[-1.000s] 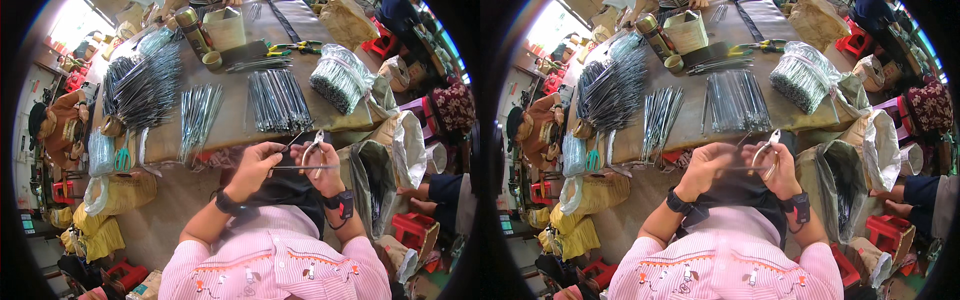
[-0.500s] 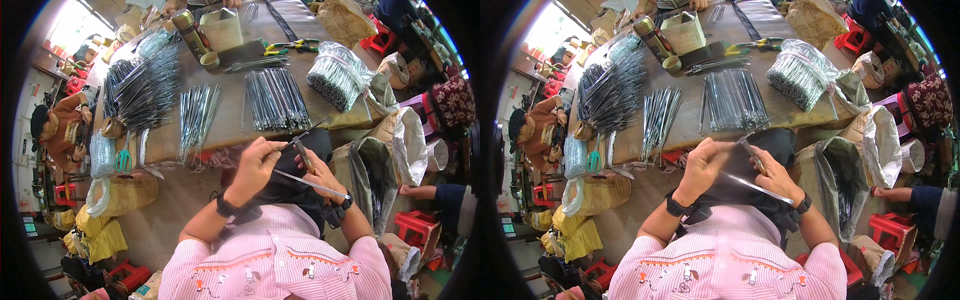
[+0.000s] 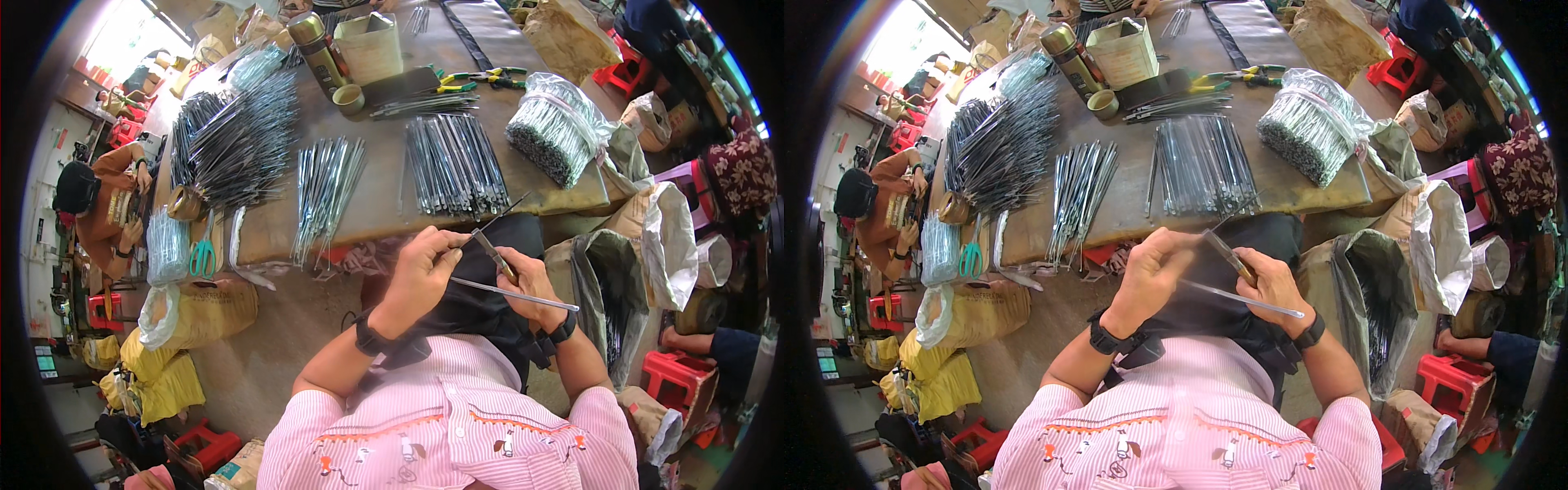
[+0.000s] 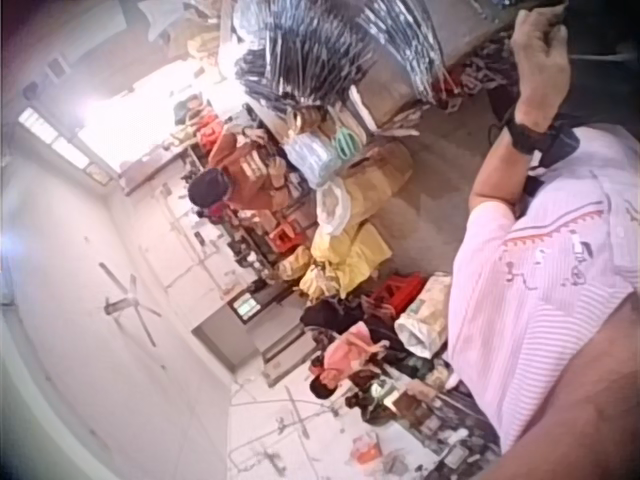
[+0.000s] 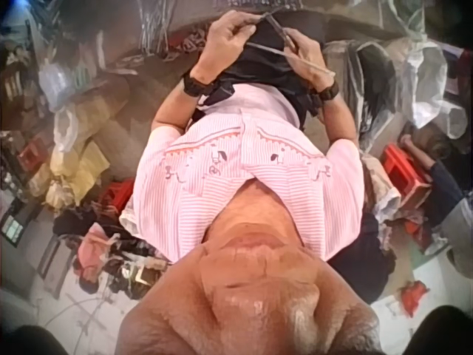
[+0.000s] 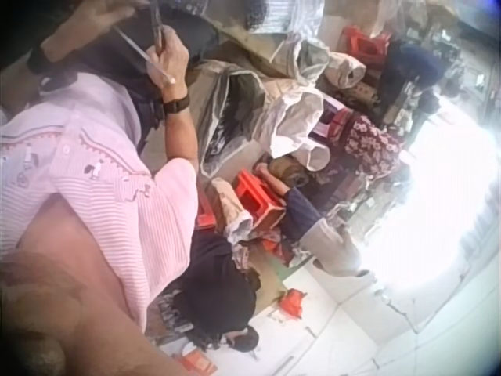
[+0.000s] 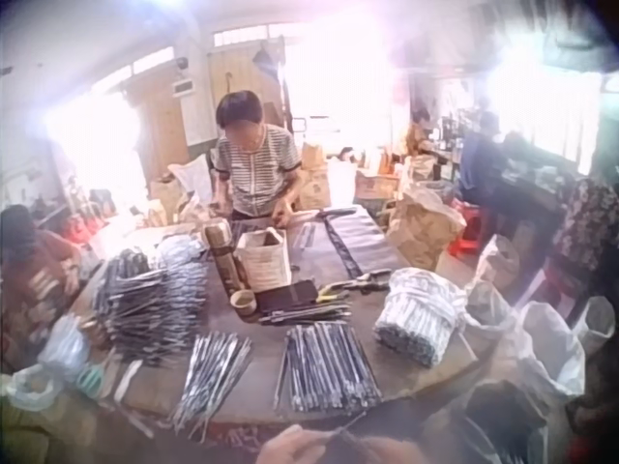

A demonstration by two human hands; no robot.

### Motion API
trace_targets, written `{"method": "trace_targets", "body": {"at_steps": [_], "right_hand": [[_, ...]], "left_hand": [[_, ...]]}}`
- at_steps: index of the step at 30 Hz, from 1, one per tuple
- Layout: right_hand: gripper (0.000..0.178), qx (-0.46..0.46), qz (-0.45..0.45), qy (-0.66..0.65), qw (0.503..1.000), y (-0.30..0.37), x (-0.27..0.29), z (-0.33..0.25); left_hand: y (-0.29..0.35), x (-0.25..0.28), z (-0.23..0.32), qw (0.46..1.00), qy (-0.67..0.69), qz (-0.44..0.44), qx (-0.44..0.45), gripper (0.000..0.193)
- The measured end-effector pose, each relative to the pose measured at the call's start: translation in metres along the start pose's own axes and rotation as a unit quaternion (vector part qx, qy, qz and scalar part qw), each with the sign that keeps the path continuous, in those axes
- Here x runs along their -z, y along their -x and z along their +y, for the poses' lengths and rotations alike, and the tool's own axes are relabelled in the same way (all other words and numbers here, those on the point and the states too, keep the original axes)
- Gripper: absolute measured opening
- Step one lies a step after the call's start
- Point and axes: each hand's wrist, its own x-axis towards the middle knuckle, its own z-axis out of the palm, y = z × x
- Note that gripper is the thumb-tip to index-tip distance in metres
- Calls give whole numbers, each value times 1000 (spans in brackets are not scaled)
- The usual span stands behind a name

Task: The person repeatedly picks up metal rods from a pile on the table, uses pliers to cut each rod into shorter pieces, and places the cut pieces back on the table. The process is continuous and repetitive.

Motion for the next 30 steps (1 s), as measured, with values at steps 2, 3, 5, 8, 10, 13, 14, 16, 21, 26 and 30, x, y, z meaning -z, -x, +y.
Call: {"method": "trace_targets", "body": {"at_steps": [2, 3, 5, 8, 10, 13, 14, 16, 21, 26, 30], "right_hand": [[33, -21, 2, 14, 1000, 1, 0, 0], [33, -9, 6, 4, 1000, 1, 0, 0], [32, -5, 16, 2, 1000, 0, 0, 0], [32, -54, -20, 1, 998, -2, -1, 0], [32, -60, -5, -27, 998, -5, -6, -1], [41, -76, -35, -33, 996, -12, -14, -6], [44, -75, -44, -31, 996, -14, -15, -8], [52, -72, -65, -19, 995, -15, -17, -11], [59, -77, -69, -63, 993, -15, -17, -5], [61, -103, -51, -150, 982, -11, -14, 7], [60, -117, -38, -192, 974, -8, -11, 6]], "left_hand": [[-1, 0, 3, 1000, 5, 1, -3, 19], [-1, 1, 4, 1000, 4, -4, 25, 19], [0, 4, 7, 999, 6, -12, 44, 19], [2, 8, 10, 995, -84, 18, -56, 25], [5, 14, 9, 980, -146, 46, -123, 28], [8, 22, 6, 970, -189, 80, -129, 27], [7, 25, 3, 968, -197, 94, -122, 25], [5, 35, -4, 959, -224, 128, -115, 22], [-14, 97, -43, 902, -324, 263, -110, 16], [-38, 149, -81, 861, -414, 295, 15, 23], [-39, 147, -88, 838, -460, 293, 24, 25]]}}
